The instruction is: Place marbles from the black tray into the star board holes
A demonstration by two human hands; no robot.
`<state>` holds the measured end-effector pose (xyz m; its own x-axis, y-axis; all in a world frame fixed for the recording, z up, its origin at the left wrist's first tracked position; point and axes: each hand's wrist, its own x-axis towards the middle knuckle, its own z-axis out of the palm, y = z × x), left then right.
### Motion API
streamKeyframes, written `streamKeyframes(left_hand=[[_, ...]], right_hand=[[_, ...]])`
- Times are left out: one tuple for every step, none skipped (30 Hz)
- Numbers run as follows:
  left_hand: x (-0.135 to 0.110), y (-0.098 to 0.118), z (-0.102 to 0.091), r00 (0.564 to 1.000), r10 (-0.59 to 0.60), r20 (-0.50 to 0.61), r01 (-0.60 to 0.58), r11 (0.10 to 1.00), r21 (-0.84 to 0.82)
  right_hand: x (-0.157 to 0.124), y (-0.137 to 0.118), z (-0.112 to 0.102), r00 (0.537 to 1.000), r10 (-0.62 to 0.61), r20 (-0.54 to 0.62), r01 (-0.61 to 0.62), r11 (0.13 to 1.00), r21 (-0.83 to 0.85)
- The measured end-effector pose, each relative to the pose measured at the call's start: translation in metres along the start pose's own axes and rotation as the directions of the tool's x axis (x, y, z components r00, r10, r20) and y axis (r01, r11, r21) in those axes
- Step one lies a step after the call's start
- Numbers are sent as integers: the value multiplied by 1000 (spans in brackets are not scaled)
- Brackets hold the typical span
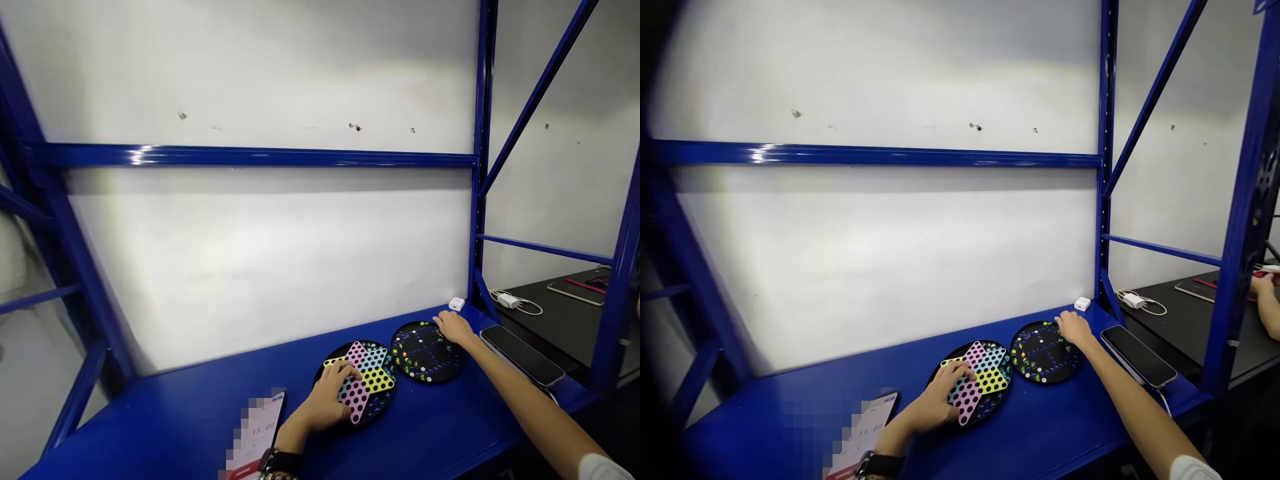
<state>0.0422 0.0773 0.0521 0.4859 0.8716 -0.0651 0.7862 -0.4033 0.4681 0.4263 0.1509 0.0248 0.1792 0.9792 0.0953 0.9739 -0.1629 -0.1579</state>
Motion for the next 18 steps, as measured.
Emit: streamKeyframes(left_hand=[[0, 0, -1, 1000, -1, 3, 1, 1000, 1], [-1, 1, -1, 1000, -3, 7, 3, 1000, 3], [-1, 1, -2, 1000, -7, 11, 7, 1000, 4], [-1, 1, -2, 1000, -11, 15, 11, 1000, 4], [-1, 2, -2, 1000, -13, 17, 13, 1000, 3], [-1, 2, -2, 1000, -12, 14, 12, 1000, 0], [-1, 2, -2, 1000, -10, 13, 10, 1000, -3], [-1, 2, -2, 1000, -8, 12, 8, 1000, -5], [-1, 2, -2, 1000, -9, 10, 9, 1000, -5], [-1, 2, -1, 1000, -11, 11, 12, 1000, -6], [-1, 2, -1, 1000, -14, 13, 14, 1000, -7], [0, 1, -1, 1000, -15, 15, 16, 1000, -7], [0, 1, -1, 1000, -11, 14, 12, 1000, -8], [0, 1, -1, 1000, -5, 13, 5, 1000, -7], [0, 1, 0, 1000, 3, 13, -3, 1000, -4], [0, 1, -1, 1000, 8, 13, -8, 1000, -1], [0, 1, -1, 1000, 9, 15, -9, 1000, 2], [0, 1, -1, 1000, 7, 18, -7, 1000, 3]], right_hand=[[3, -6, 3, 1000, 2, 7, -2, 1000, -18], [5, -11, 5, 1000, 0, 14, 1, 1000, -30], [6, -14, 8, 1000, -4, 22, 5, 999, -45], [6, -17, 10, 1000, -11, 27, 13, 998, -60], [6, -19, 11, 999, -20, 31, 22, 997, -74], [6, -19, 11, 999, -29, 35, 32, 996, -86], [5, -19, 11, 999, -37, 39, 40, 994, -98], [4, -19, 10, 998, -44, 43, 48, 993, -108], [3, -18, 9, 998, -50, 48, 55, 992, -116], [1, -17, 8, 997, -56, 52, 62, 990, -123], [0, -16, 7, 996, -64, 55, 70, 989, -129], [-1, -16, 7, 996, -71, 59, 79, 988, -134], [-1, -15, 6, 995, -78, 66, 87, 987, -138], [-1, -15, 6, 993, -84, 77, 94, 986, -140], [-1, -15, 6, 992, -88, 94, 101, 985, -141], [0, -15, 6, 989, -90, 115, 106, 985, -140], [2, -15, 6, 986, -93, 140, 112, 985, -133], [3, -15, 7, 982, -94, 167, 116, 985, -126]])
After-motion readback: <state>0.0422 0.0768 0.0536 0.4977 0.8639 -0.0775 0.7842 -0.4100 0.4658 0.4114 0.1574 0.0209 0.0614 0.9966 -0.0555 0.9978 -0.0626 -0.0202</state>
